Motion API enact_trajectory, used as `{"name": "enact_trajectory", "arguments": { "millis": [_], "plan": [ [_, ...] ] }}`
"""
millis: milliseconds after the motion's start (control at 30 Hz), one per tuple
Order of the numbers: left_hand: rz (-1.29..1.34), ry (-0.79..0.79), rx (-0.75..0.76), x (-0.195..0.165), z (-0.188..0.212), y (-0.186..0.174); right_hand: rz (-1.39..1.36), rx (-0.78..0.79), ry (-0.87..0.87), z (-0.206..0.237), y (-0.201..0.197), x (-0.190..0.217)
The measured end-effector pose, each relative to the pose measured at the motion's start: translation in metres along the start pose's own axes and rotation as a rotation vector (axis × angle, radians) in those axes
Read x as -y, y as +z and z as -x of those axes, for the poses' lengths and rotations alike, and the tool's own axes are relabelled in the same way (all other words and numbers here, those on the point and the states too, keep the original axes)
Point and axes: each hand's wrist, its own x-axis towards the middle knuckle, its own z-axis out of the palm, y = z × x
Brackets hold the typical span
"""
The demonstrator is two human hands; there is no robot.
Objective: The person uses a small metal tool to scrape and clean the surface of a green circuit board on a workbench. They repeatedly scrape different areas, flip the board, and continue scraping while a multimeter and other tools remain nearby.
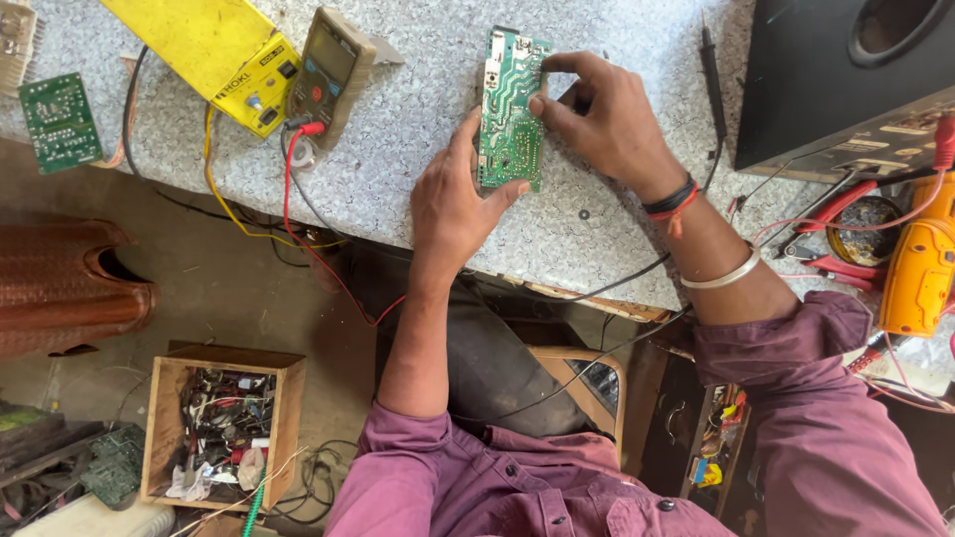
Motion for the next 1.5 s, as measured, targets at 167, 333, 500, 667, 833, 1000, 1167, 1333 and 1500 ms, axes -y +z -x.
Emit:
{"name": "enact_trajectory", "arguments": {
  "millis": [167, 333, 500, 667, 833, 1000, 1167, 1333, 1500],
  "plan": [
    [-0.018, 0.011, 0.007, -0.001, 0.001, -0.003, 0.132, -0.089, -0.144, 0.005, 0.012, 0.002],
    [-0.007, 0.012, 0.007, -0.003, 0.0, -0.003, 0.176, -0.092, -0.189, 0.003, 0.018, -0.008],
    [0.01, 0.007, 0.009, -0.003, 0.002, -0.004, 0.131, 0.012, -0.128, -0.001, 0.018, -0.016],
    [-0.006, 0.003, 0.008, -0.002, 0.003, -0.005, 0.191, -0.033, -0.165, 0.001, 0.023, -0.01],
    [-0.025, -0.018, 0.016, -0.002, 0.003, -0.004, 0.152, -0.032, -0.147, 0.004, 0.02, -0.002],
    [-0.045, -0.034, 0.029, -0.005, 0.002, -0.008, 0.16, -0.023, -0.124, 0.005, 0.019, 0.004],
    [0.017, -0.119, 0.047, -0.01, 0.005, -0.011, 0.115, 0.039, -0.12, 0.004, 0.019, 0.0],
    [0.021, -0.036, -0.012, -0.01, 0.006, -0.012, 0.08, 0.033, -0.146, 0.003, 0.022, -0.004],
    [-0.046, -0.11, -0.002, -0.01, 0.008, -0.01, -0.154, 0.038, -0.086, 0.002, 0.021, -0.007]
  ]
}}
